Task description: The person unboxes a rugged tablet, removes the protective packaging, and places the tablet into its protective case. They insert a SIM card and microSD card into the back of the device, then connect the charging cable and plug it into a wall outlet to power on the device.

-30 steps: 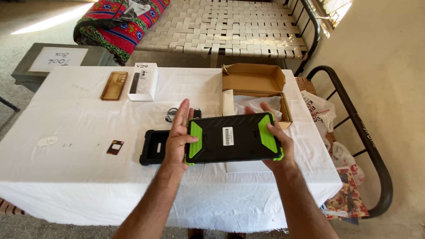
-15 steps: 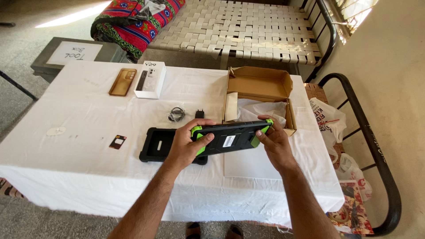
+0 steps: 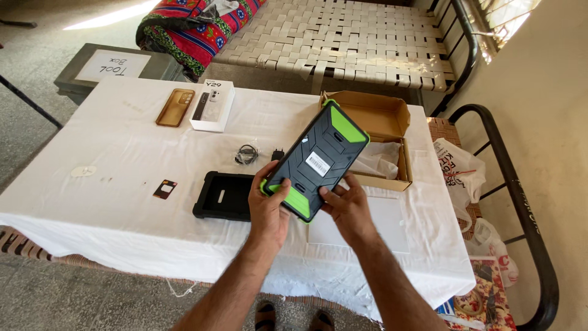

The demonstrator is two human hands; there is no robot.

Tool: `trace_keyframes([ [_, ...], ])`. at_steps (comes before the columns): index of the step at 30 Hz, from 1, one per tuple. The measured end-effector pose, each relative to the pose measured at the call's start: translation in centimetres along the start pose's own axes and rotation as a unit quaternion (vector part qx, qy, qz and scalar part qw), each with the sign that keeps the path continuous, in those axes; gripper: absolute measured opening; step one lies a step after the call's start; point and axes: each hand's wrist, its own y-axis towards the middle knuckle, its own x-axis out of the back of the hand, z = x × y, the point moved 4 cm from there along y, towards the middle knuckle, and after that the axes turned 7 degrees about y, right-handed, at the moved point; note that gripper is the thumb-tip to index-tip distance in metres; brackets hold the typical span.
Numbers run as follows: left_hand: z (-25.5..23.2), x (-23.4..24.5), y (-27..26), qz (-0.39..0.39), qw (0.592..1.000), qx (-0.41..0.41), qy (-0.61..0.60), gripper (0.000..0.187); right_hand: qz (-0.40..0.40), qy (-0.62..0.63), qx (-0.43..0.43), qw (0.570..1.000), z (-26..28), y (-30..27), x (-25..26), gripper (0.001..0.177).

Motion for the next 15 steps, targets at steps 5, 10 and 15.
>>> trace_keyframes([
  [5, -1.5, 1.6, 1.5, 0.081, 0.976, 0.107, 0.169, 0.054, 0.1, -0.151, -0.006, 0.983, 4.8, 0.4, 1.1, 0.066],
  [10, -2.8, 1.5, 2.5, 0.095, 0.973, 0.06, 0.201, 0.044, 0.103, -0.247, 0.02, 0.963, 6.7, 1.6, 2.1, 0.042],
  [15, -2.2, 1.4, 1.2, 0.042, 0.991, 0.04, 0.12, 0.036, 0.074, -0.203, 0.043, 0.975, 6.7, 1.8, 3.3, 0.034],
])
